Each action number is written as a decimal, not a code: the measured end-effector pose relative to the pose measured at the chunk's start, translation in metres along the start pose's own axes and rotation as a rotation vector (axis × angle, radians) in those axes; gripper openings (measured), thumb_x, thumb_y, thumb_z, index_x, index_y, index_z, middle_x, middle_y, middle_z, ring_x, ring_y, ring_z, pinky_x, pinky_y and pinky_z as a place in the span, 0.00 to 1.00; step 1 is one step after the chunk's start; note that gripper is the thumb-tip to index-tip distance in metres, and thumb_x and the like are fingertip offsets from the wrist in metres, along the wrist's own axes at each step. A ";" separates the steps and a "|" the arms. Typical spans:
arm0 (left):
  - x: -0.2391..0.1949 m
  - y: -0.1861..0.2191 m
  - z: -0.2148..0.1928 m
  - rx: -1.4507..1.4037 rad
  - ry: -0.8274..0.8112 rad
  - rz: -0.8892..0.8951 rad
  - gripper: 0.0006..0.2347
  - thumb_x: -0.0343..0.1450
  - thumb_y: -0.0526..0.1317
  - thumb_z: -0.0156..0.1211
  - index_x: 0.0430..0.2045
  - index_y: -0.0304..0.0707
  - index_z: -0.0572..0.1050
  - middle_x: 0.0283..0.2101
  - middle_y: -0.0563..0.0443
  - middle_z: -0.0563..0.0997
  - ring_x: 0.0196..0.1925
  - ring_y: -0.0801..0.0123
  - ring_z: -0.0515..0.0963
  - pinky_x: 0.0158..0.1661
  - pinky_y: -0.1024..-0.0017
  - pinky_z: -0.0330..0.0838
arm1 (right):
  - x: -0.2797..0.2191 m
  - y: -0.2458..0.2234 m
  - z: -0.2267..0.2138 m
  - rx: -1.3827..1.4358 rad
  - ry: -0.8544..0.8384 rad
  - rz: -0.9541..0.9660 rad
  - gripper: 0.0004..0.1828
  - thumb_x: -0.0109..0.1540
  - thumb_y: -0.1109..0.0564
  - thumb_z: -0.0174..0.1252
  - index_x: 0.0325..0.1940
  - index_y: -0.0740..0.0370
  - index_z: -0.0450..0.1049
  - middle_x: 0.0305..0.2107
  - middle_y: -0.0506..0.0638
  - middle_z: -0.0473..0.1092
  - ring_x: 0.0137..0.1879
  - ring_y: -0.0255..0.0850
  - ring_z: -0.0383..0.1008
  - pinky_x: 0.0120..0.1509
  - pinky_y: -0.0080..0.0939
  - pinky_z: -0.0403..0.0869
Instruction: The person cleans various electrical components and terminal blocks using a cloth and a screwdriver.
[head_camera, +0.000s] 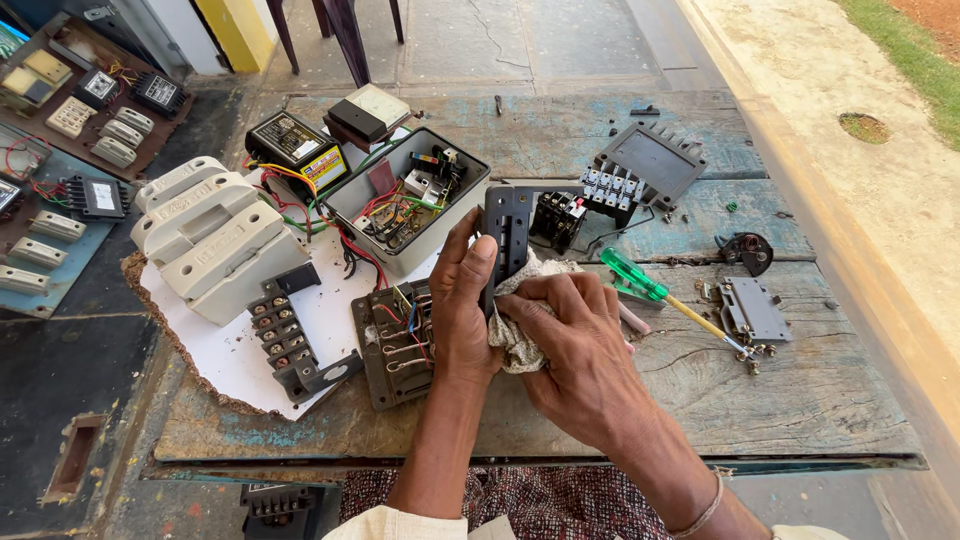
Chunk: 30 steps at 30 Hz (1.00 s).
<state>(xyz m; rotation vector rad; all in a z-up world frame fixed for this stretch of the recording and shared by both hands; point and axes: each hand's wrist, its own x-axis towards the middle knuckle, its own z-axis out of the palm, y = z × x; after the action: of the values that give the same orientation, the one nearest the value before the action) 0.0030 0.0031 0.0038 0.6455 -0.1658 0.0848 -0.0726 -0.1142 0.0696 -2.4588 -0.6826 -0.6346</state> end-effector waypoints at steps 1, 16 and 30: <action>-0.002 -0.001 -0.004 0.035 -0.010 0.014 0.24 0.73 0.40 0.63 0.63 0.28 0.69 0.46 0.48 0.81 0.42 0.74 0.80 0.44 0.74 0.77 | 0.001 -0.001 0.003 0.029 -0.011 0.023 0.30 0.42 0.63 0.60 0.51 0.60 0.77 0.45 0.50 0.71 0.51 0.50 0.64 0.58 0.53 0.63; -0.008 0.013 0.005 0.002 -0.153 -0.023 0.27 0.72 0.49 0.62 0.65 0.34 0.67 0.34 0.43 0.80 0.31 0.67 0.82 0.31 0.69 0.81 | -0.013 0.029 -0.030 0.033 0.230 0.217 0.13 0.57 0.65 0.57 0.46 0.63 0.74 0.35 0.51 0.71 0.40 0.41 0.72 0.44 0.47 0.72; -0.018 0.000 -0.001 0.025 -0.016 0.029 0.24 0.72 0.43 0.65 0.61 0.28 0.71 0.40 0.47 0.81 0.38 0.70 0.80 0.40 0.72 0.78 | -0.003 0.011 -0.013 -0.133 -0.094 0.016 0.17 0.49 0.66 0.57 0.42 0.61 0.77 0.37 0.52 0.73 0.46 0.46 0.71 0.52 0.51 0.70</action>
<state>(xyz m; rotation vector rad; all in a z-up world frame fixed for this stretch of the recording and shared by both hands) -0.0141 0.0029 0.0001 0.6691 -0.1899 0.1093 -0.0724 -0.1308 0.0738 -2.6281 -0.6765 -0.5777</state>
